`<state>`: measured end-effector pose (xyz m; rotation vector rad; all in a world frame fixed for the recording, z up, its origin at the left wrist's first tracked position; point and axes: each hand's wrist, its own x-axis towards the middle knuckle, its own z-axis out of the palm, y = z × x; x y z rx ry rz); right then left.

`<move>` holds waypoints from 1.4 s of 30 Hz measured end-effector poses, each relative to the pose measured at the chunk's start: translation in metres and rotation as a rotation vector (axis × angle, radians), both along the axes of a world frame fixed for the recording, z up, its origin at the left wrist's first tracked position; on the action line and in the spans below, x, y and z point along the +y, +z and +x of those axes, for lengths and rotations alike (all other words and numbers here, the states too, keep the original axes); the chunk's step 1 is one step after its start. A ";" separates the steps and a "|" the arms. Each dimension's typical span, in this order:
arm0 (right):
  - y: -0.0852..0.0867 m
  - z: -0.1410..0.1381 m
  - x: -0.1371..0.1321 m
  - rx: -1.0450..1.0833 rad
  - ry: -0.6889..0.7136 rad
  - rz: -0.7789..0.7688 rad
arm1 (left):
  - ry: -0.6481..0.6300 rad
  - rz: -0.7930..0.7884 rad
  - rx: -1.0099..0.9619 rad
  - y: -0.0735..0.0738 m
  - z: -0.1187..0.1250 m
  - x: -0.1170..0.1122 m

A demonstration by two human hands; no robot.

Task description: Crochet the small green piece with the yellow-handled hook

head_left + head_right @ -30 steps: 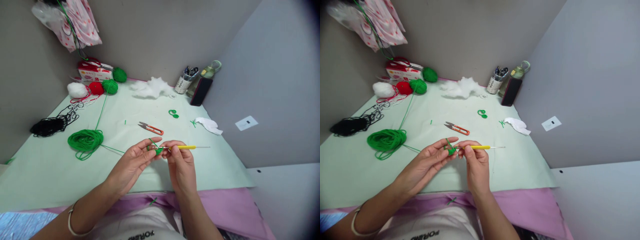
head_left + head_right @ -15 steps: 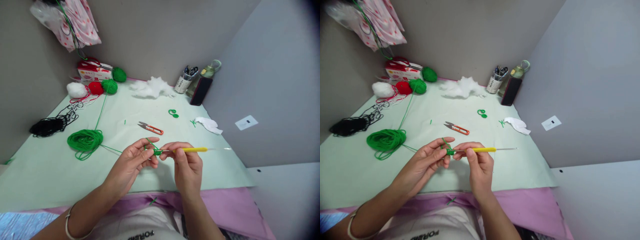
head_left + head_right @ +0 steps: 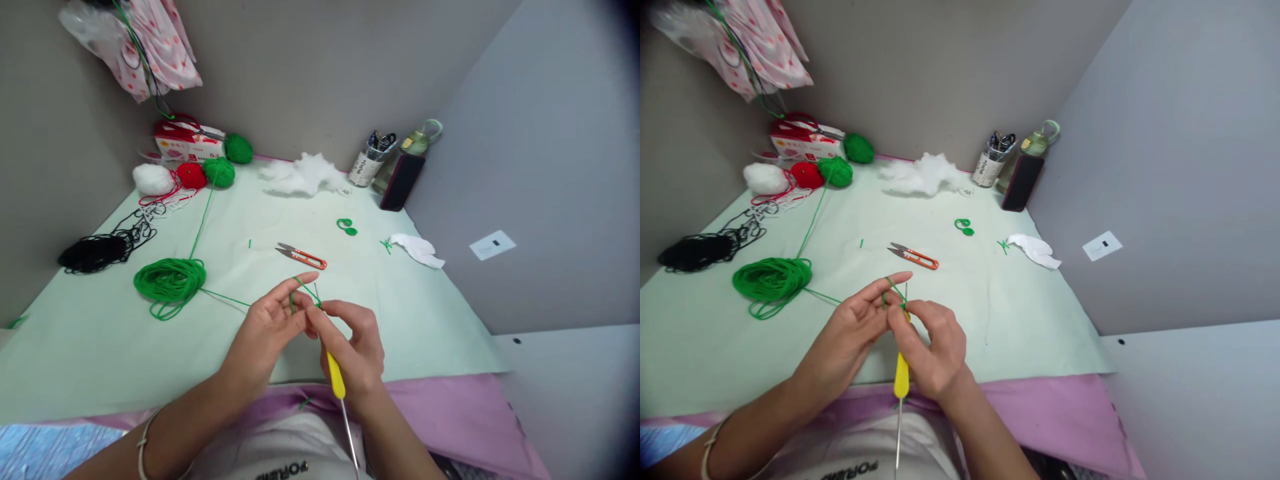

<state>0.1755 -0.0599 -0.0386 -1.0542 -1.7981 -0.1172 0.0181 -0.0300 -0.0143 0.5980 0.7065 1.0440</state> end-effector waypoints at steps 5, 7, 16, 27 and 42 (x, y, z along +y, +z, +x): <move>0.008 -0.001 0.008 0.508 0.130 -0.206 | -0.057 -0.130 -0.100 0.002 -0.006 0.008; 0.015 -0.002 0.012 0.704 0.212 -0.318 | -0.055 -0.083 -0.086 0.003 -0.006 0.008; 0.005 -0.005 0.005 0.281 0.105 -0.146 | -0.038 -0.044 -0.050 0.000 0.003 0.006; 0.012 -0.007 0.019 0.917 0.331 -0.495 | 0.022 0.020 0.061 0.005 -0.003 0.008; 0.022 -0.019 0.013 0.981 0.403 -0.598 | 0.037 0.063 0.049 0.020 -0.019 -0.006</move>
